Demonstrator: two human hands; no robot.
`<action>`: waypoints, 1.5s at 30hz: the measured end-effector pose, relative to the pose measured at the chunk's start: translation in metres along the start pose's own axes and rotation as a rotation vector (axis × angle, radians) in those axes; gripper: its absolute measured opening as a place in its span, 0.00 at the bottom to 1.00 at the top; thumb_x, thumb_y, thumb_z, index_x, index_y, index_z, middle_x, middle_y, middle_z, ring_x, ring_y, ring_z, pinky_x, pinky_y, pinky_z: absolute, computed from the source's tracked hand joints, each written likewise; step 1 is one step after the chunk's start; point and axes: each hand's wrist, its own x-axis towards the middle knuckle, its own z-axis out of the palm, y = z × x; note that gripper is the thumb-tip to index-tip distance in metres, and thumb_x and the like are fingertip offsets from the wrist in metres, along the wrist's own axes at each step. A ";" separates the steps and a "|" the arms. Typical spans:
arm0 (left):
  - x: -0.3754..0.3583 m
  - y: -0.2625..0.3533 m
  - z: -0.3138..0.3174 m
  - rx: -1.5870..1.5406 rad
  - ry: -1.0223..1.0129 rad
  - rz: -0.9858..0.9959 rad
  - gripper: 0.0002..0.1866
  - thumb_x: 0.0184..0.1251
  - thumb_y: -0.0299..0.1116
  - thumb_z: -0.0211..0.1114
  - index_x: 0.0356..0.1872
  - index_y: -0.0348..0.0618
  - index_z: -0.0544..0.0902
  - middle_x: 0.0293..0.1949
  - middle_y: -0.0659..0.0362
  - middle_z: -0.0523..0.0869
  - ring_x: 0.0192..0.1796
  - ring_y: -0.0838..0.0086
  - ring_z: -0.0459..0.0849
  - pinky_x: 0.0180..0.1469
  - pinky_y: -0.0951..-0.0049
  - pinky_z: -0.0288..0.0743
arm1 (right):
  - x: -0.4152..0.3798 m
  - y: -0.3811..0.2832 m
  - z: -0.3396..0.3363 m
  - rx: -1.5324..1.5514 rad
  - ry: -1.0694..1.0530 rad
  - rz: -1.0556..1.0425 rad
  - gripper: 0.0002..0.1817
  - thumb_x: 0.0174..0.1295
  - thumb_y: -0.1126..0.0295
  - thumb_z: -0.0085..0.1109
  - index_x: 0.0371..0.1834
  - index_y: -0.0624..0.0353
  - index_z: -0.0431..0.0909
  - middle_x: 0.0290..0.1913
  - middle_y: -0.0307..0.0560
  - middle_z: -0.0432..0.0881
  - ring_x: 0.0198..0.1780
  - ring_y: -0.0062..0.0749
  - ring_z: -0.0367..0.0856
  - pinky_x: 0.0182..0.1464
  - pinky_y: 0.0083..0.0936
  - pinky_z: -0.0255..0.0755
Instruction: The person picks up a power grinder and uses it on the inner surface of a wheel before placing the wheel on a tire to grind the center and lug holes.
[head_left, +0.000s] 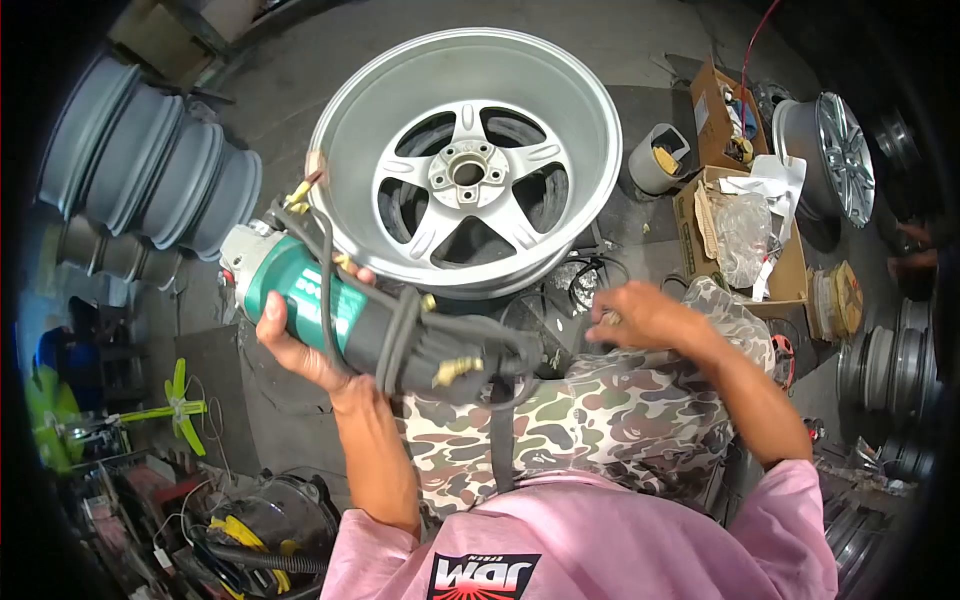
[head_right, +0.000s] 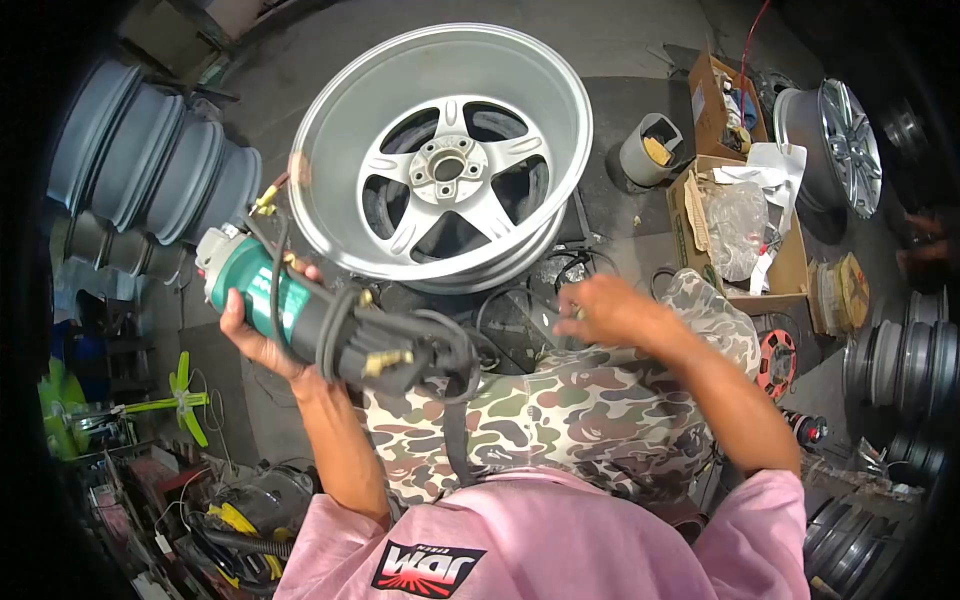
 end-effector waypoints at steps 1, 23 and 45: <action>0.006 -0.003 0.008 0.084 0.123 0.057 0.33 0.68 0.51 0.63 0.65 0.37 0.71 0.44 0.43 0.86 0.41 0.54 0.90 0.44 0.56 0.90 | -0.001 -0.012 0.004 0.051 0.028 -0.005 0.30 0.61 0.42 0.71 0.52 0.57 0.84 0.43 0.62 0.89 0.49 0.55 0.89 0.56 0.47 0.81; -0.046 0.029 -0.004 0.067 0.555 0.266 0.31 0.65 0.52 0.65 0.59 0.38 0.74 0.41 0.47 0.85 0.43 0.55 0.89 0.43 0.54 0.89 | 0.116 -0.030 0.100 -0.326 -0.362 0.124 0.51 0.48 0.40 0.81 0.71 0.57 0.70 0.62 0.57 0.85 0.64 0.52 0.83 0.63 0.44 0.77; -0.040 0.039 -0.066 0.098 0.729 0.284 0.32 0.65 0.49 0.67 0.63 0.40 0.74 0.44 0.44 0.85 0.46 0.53 0.90 0.47 0.49 0.92 | 0.154 0.041 0.178 0.079 -0.446 0.258 0.35 0.71 0.38 0.57 0.54 0.66 0.82 0.47 0.57 0.90 0.53 0.49 0.89 0.59 0.49 0.80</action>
